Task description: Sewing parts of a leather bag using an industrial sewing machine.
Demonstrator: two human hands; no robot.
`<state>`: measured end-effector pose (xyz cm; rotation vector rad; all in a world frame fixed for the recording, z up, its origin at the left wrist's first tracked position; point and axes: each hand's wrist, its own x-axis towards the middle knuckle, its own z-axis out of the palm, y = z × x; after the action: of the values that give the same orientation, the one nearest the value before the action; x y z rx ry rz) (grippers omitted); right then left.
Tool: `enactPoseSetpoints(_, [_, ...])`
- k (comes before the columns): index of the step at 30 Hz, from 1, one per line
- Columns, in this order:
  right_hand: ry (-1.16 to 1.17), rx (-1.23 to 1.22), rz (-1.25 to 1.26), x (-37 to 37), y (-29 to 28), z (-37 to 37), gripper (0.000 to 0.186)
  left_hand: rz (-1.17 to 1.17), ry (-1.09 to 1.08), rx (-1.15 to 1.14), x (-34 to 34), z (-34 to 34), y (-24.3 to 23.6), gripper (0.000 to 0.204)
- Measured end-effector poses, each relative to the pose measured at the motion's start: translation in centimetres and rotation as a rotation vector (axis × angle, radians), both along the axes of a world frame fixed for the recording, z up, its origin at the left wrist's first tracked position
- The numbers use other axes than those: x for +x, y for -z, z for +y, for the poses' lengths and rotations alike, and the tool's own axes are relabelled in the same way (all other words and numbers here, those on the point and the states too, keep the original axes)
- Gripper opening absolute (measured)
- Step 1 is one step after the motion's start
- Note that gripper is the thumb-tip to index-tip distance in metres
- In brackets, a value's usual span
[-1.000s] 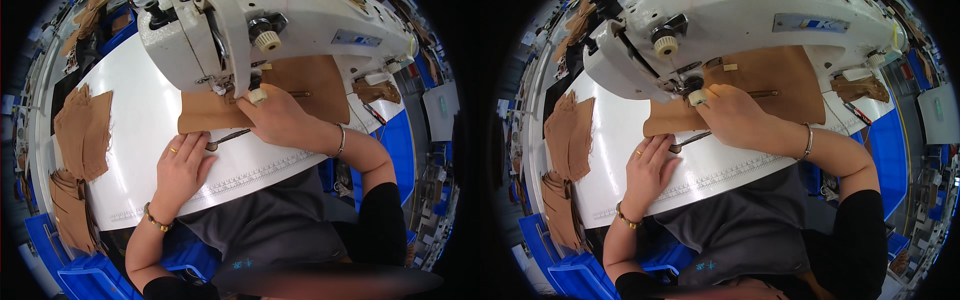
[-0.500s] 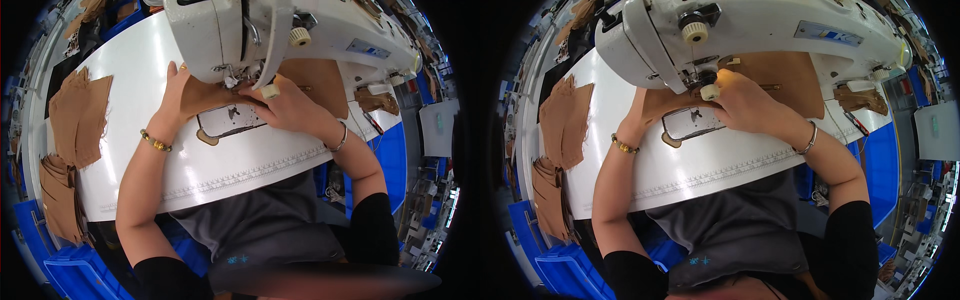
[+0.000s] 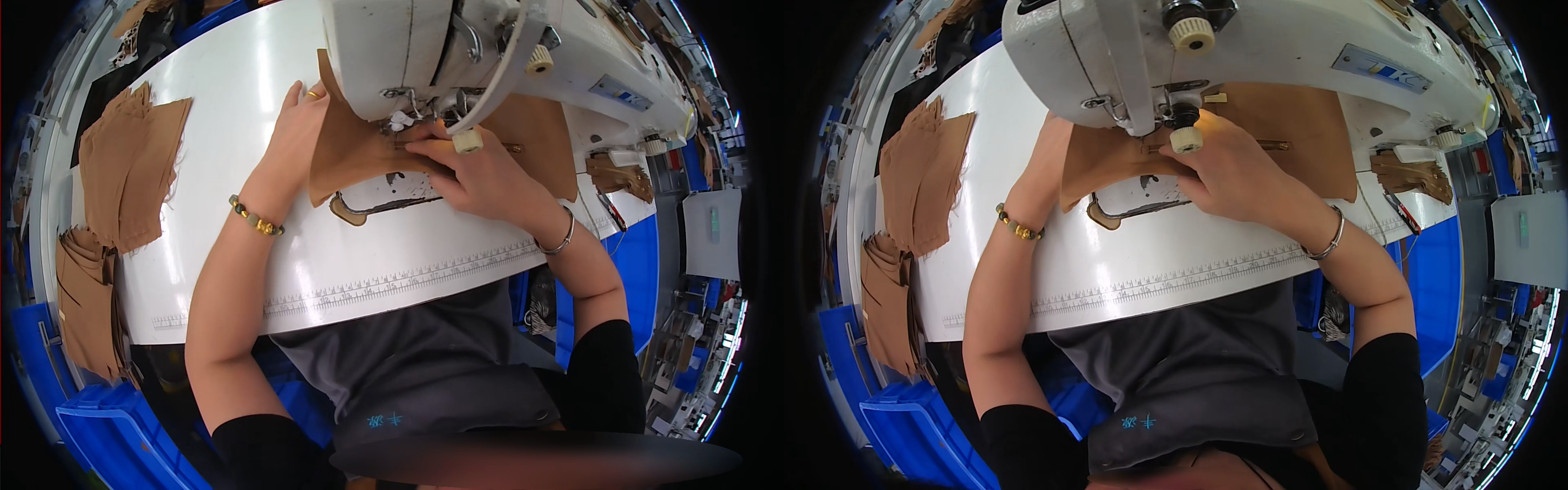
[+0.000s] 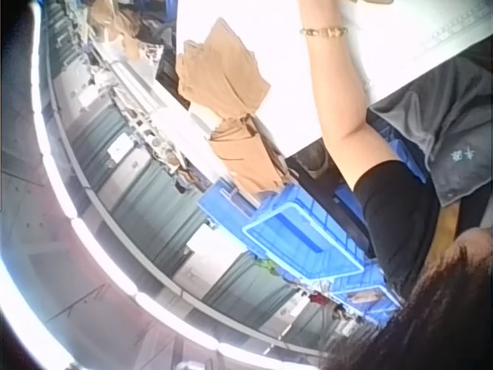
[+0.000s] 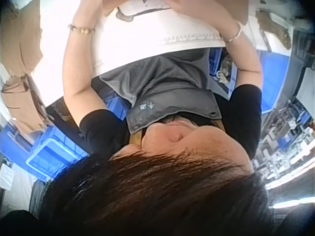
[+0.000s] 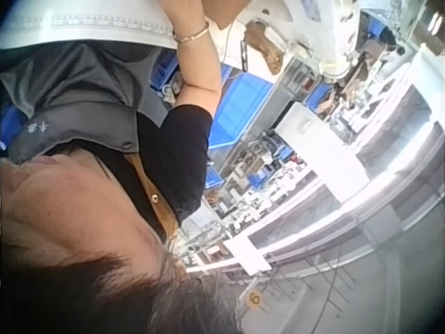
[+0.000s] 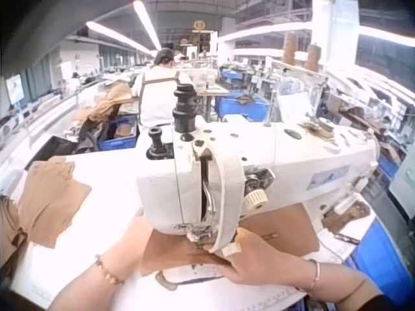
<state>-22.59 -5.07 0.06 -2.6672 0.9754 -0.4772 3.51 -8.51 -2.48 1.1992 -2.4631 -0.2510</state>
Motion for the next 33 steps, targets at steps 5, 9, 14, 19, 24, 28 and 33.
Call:
enactPoseSetpoints(5, [0.002,-0.054,0.011,0.4,0.4,1.2,0.047,0.058,-0.142,-0.049,2.0,-0.2,0.0,0.033])
enactPoseSetpoints(9, [-0.069,-0.159,-0.037,0.4,0.4,1.6,0.057,0.158,-0.594,-0.154,3.9,1.0,-2.0,0.030])
enactPoseSetpoints(14, [-0.073,-0.067,0.094,-0.2,0.3,1.4,0.079,0.050,-0.141,-0.256,0.3,6.9,-2.5,0.031])
enactPoseSetpoints(19, [-0.106,-0.098,0.062,-1.3,0.8,0.8,0.079,-0.077,-0.125,-0.182,-2.4,8.7,-1.8,0.043])
enactPoseSetpoints(24, [-0.189,-0.069,0.098,-2.6,1.3,-0.2,0.083,-0.085,-0.164,-0.149,-2.4,8.8,-1.5,0.044])
enactPoseSetpoints(28, [-0.166,-0.074,0.157,-2.6,1.3,-0.4,0.084,-0.067,-0.188,-0.135,-2.4,8.5,-1.2,0.044])
enactPoseSetpoints(33, [-0.174,-0.087,0.177,-2.3,0.9,-0.7,0.081,-0.070,-0.198,-0.141,-2.6,8.5,-1.3,0.044])
